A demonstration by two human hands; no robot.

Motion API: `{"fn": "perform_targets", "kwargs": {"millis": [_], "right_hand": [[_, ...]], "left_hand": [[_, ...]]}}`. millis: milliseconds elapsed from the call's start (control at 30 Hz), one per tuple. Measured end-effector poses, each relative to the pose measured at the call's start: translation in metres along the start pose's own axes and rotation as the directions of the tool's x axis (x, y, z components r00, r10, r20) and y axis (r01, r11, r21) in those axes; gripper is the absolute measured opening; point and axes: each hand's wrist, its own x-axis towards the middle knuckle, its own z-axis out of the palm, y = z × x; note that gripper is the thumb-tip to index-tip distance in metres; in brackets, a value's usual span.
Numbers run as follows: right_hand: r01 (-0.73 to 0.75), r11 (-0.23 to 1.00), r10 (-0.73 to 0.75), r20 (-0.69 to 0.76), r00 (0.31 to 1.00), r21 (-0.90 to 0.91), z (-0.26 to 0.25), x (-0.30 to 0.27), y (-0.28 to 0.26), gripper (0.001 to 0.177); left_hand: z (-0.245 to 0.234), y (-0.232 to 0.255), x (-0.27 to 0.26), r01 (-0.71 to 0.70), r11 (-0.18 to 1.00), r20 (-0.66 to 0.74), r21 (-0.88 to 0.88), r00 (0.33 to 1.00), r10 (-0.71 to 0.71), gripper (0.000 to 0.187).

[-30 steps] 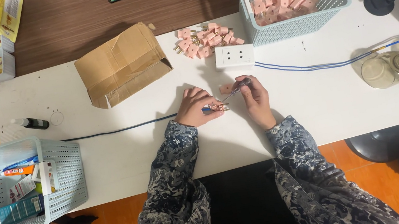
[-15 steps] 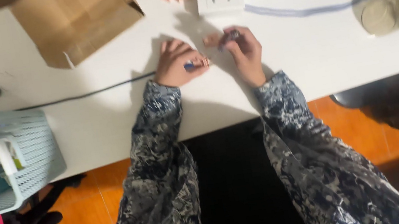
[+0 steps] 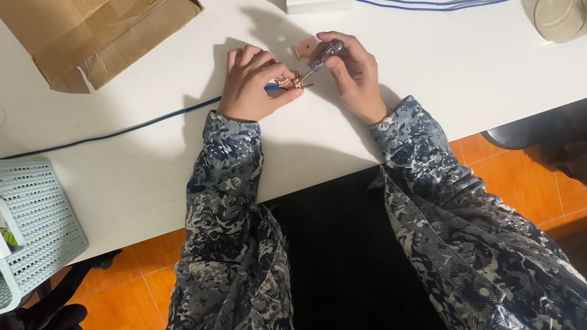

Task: Assembling an electrical socket by inserting small plastic components and using a screwdriver

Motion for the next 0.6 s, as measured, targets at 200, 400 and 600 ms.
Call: {"fn": "perform_targets", "kwargs": {"millis": [200,400,600], "right_hand": [[0.027,0.999,-0.026,0.023,0.999,-0.04,0.003,0.0,0.001,0.039],[0.171,0.959,-0.169,0.026,0.985,-0.225,0.005,0.0,0.023,0.045],[0.39,0.877,-0.347,0.194,0.918,-0.281,0.018,0.015,0.003,0.03]], "left_hand": [[0.003,-0.002,0.0,0.004,1.0,0.004,-0.004,1.0,-0.004,0.036],[-0.003,0.01,0.005,-0.009,1.0,-0.103,-0.011,0.995,0.008,0.035],[0.024,-0.007,0.0,0.048,0.995,-0.092,0.083,0.995,-0.041,0.032]]}}
